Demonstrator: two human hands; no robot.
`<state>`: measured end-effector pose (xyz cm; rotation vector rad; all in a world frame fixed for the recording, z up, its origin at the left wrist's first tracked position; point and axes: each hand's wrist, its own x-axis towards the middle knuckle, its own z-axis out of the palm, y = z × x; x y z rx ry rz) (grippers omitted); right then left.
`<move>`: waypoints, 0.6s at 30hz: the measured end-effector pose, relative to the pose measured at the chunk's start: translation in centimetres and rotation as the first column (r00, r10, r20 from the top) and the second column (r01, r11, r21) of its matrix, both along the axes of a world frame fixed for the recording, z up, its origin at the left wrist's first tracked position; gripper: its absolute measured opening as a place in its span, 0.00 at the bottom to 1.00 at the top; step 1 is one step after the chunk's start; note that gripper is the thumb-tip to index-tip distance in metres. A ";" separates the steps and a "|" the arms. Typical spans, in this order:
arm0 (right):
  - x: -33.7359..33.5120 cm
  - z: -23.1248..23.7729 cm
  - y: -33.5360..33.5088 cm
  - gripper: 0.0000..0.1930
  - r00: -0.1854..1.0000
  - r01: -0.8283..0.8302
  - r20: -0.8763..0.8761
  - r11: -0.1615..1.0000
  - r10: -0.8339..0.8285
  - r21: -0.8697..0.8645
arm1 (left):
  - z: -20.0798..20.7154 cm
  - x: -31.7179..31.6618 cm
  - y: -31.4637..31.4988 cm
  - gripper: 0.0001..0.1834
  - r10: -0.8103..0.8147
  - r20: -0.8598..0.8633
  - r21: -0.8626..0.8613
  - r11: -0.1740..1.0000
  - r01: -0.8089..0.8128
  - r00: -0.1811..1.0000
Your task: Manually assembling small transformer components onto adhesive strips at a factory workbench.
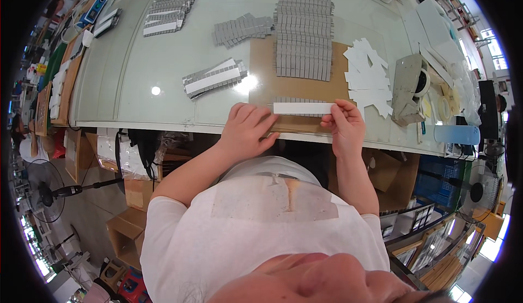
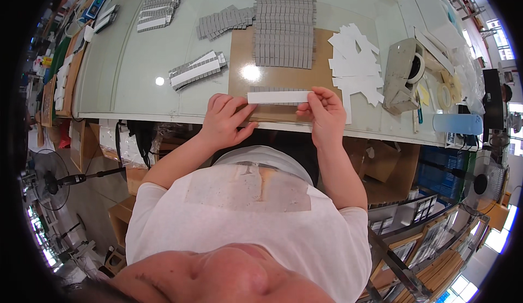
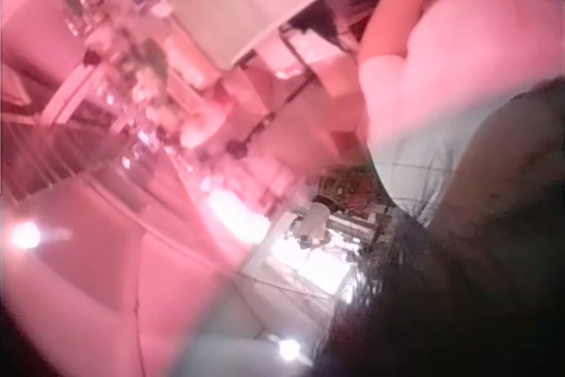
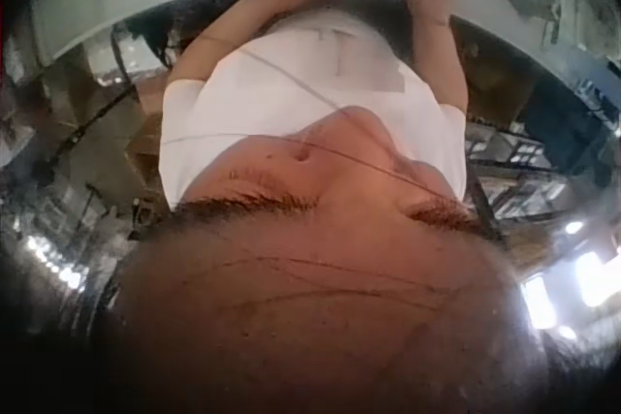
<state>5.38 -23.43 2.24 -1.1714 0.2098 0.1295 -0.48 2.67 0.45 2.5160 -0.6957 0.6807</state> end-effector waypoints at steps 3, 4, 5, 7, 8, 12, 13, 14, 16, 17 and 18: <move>0.3 0.1 1.0 0.08 1.000 -0.013 -0.015 0.975 0.010 -0.220 | -0.1 -0.1 0.1 0.24 0.004 0.004 -0.004 1.000 -0.004 1.000; 0.2 -0.2 0.9 0.08 1.000 -0.027 0.007 0.953 0.030 -0.301 | -0.3 -0.1 0.1 0.24 0.007 0.004 -0.005 1.000 -0.007 1.000; 0.3 -0.5 0.8 0.08 0.998 -0.037 0.027 0.924 0.052 -0.381 | -0.5 -0.1 0.1 0.25 0.005 0.001 -0.008 1.000 -0.005 1.000; 0.4 -0.9 0.6 0.08 0.999 -0.028 0.029 0.920 0.043 -0.390 | -0.5 -0.1 0.1 0.25 0.003 -0.002 -0.012 1.000 -0.003 1.000; 0.4 -1.0 0.6 0.07 0.999 -0.016 0.032 0.917 0.031 -0.398 | -0.4 -0.1 0.1 0.25 0.004 -0.004 -0.009 1.000 -0.004 1.000; 0.7 -1.0 1.0 0.07 1.000 -0.022 0.008 0.894 0.028 -0.447 | -0.4 -0.1 0.1 0.25 0.007 0.000 -0.005 1.000 -0.007 1.000; 0.7 -1.0 1.0 0.07 1.000 -0.022 0.007 0.893 0.028 -0.450 | -0.4 0.0 0.2 0.25 0.007 -0.001 -0.005 1.000 -0.007 1.000; 0.8 -1.0 1.0 0.07 1.000 -0.022 0.006 0.892 0.027 -0.452 | -0.5 0.0 0.2 0.25 0.005 0.001 -0.007 1.000 -0.005 1.000; 0.8 -1.0 0.9 0.07 0.999 -0.024 0.012 0.890 0.033 -0.456 | -0.5 0.0 0.1 0.25 0.003 0.002 -0.008 1.000 -0.003 1.000; 0.7 -1.0 0.9 0.07 0.999 -0.027 0.018 0.887 0.039 -0.461 | -0.5 0.0 0.1 0.26 0.005 0.004 -0.005 1.000 -0.005 1.000; 0.8 -1.0 0.9 0.07 0.999 -0.027 0.017 0.887 0.039 -0.461 | -0.4 0.0 0.1 0.26 0.008 0.006 -0.003 1.000 -0.008 1.000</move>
